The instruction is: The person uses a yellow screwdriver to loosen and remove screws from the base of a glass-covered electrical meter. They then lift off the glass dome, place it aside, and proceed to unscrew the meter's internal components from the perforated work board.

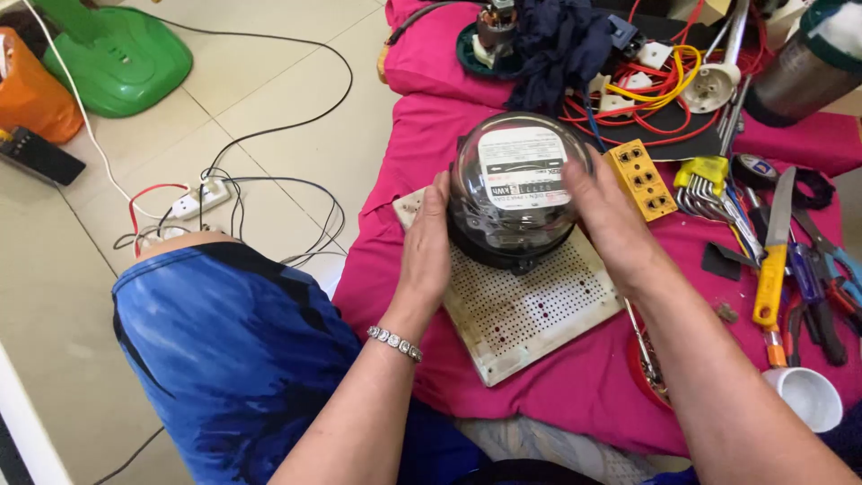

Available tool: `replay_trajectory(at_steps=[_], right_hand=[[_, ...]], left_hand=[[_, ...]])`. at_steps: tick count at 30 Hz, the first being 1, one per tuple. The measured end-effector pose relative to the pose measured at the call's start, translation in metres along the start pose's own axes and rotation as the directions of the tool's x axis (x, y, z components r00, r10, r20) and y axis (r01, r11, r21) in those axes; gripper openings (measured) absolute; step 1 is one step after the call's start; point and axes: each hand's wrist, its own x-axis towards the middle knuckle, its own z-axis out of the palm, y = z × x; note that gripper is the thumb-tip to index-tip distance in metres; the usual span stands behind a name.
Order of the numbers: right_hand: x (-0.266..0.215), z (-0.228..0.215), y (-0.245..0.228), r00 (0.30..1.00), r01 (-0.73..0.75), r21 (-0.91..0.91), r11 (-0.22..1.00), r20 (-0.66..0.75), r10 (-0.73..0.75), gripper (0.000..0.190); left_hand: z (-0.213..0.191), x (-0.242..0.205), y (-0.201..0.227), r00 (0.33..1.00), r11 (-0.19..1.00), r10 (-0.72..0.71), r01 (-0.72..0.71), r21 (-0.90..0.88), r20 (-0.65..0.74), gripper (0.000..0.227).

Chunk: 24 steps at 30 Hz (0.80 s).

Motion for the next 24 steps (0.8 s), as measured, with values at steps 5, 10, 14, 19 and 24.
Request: replay_trajectory(at_steps=[5, 10, 14, 19, 24], right_hand=[[-0.005, 0.006, -0.011, 0.999, 0.035, -0.091, 0.995, 0.011, -0.034, 0.11], [0.001, 0.004, 0.001, 0.998, 0.054, -0.102, 0.993, -0.008, -0.055, 0.109], [0.003, 0.006, 0.001, 0.997, 0.05, -0.12, 0.992, -0.06, -0.058, 0.11], [-0.002, 0.006, -0.003, 0.996, 0.04, -0.093, 0.995, -0.079, -0.047, 0.11], [-0.002, 0.008, -0.003, 0.993, 0.02, -0.074, 0.997, -0.111, -0.029, 0.11]], left_hand=[[-0.001, 0.001, -0.003, 0.999, 0.999, 0.032, -0.032, 0.025, 0.008, 0.068], [0.0, 0.002, -0.008, 0.998, 0.996, 0.066, -0.065, 0.053, -0.001, 0.067], [-0.001, 0.003, -0.008, 0.998, 0.996, 0.069, -0.069, 0.059, 0.005, 0.065], [-0.003, 0.0, 0.001, 0.998, 0.996, 0.068, -0.069, 0.056, 0.011, 0.067], [-0.003, -0.003, 0.011, 0.998, 0.998, 0.068, -0.068, 0.015, 0.012, 0.067]])
